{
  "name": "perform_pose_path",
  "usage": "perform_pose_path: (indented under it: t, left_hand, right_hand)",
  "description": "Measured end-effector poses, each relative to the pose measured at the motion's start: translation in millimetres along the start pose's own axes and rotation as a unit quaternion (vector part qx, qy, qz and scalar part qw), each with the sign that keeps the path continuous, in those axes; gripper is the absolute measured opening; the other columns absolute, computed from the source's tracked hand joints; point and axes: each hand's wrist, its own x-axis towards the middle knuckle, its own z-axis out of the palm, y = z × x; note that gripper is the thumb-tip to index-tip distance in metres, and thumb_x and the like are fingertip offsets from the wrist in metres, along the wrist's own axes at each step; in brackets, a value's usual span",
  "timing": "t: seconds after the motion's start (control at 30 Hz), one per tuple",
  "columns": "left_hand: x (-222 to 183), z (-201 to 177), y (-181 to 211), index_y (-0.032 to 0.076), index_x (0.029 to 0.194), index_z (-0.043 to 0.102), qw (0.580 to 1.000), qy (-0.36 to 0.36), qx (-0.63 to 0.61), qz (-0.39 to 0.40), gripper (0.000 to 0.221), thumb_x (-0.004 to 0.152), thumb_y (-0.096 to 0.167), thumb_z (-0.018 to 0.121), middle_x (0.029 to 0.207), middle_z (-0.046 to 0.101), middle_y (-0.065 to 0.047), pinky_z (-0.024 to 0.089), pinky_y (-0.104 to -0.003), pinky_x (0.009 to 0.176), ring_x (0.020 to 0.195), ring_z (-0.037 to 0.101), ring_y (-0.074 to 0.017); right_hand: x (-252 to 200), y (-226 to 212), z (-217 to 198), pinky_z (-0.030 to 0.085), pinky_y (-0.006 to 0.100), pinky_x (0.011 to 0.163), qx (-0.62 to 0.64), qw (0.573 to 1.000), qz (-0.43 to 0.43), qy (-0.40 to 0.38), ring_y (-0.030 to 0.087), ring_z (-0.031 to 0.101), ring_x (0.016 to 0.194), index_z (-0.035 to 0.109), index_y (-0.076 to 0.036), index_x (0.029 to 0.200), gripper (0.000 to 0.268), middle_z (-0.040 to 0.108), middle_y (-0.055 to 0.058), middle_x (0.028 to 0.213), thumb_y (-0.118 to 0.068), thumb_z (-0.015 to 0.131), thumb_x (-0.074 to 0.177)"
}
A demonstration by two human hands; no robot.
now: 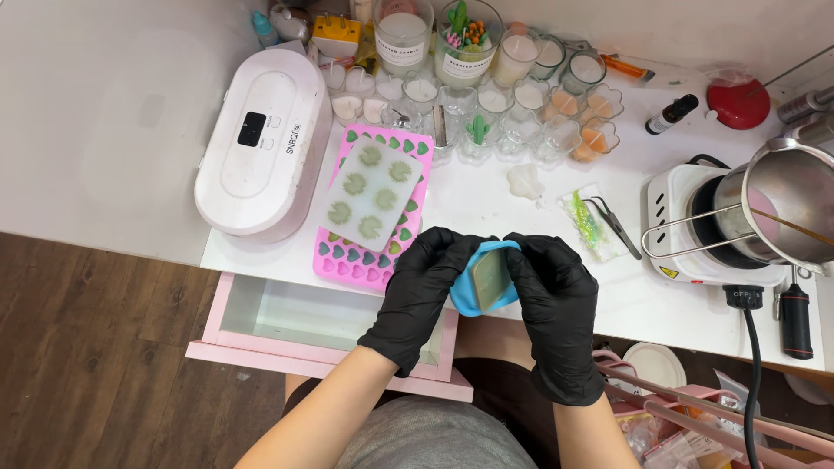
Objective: Unmolding finished wax melts from various silicone molds.
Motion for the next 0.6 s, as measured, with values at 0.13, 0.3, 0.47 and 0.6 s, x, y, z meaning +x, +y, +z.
perform_pose_path:
  t: [0.13, 0.3, 0.47, 0.6]
  left_hand:
    - [2.9, 2.5, -11.0, 0.012, 0.105, 0.072, 0.999, 0.041, -0.01, 0.009, 0.017, 0.096, 0.026, 0.067, 0.095, 0.067, 0.009, 0.048, -0.021, 0.084, 0.09, 0.058, -0.0027]
    - [10.6, -1.7, -28.5, 0.008, 0.095, 0.071, 0.998, 0.055, 0.006, 0.037, 0.018, 0.1, 0.026, 0.068, 0.085, 0.061, 0.007, 0.045, -0.023, 0.075, 0.081, 0.051, -0.0042]
    - [14.0, -0.7, -25.4, 0.008, 0.089, 0.071, 0.997, 0.066, 0.012, 0.025, 0.022, 0.099, 0.027, 0.069, 0.078, 0.06, 0.007, 0.044, -0.024, 0.069, 0.075, 0.049, -0.0052]
    - [16.2, -3.0, -32.2, 0.009, 0.089, 0.072, 0.998, 0.067, 0.003, 0.017, 0.021, 0.098, 0.027, 0.07, 0.08, 0.06, 0.008, 0.043, -0.024, 0.069, 0.076, 0.049, -0.0052]
  right_hand:
    - [1.1, 2.0, -4.7, 0.051, 0.022, 0.074, -0.031, 0.999, 0.025, -0.016, 0.007, 0.062, 0.085, 0.074, -0.002, 0.114, 0.021, 0.071, 0.0, 0.095, -0.004, 0.073, 0.093]
    - [8.5, 8.9, -14.2, 0.049, 0.023, 0.071, -0.013, 0.996, 0.077, -0.04, 0.007, 0.06, 0.08, 0.076, -0.002, 0.112, 0.021, 0.072, 0.0, 0.091, -0.008, 0.074, 0.092]
    - [12.2, 11.4, -16.9, 0.049, 0.024, 0.072, 0.001, 0.994, 0.098, -0.047, 0.008, 0.06, 0.081, 0.075, -0.003, 0.108, 0.018, 0.071, 0.0, 0.089, -0.01, 0.074, 0.092]
    - [13.9, 17.9, -17.9, 0.05, 0.025, 0.072, 0.023, 0.992, 0.113, -0.05, 0.009, 0.06, 0.079, 0.074, -0.002, 0.105, 0.016, 0.07, 0.0, 0.087, -0.011, 0.074, 0.092]
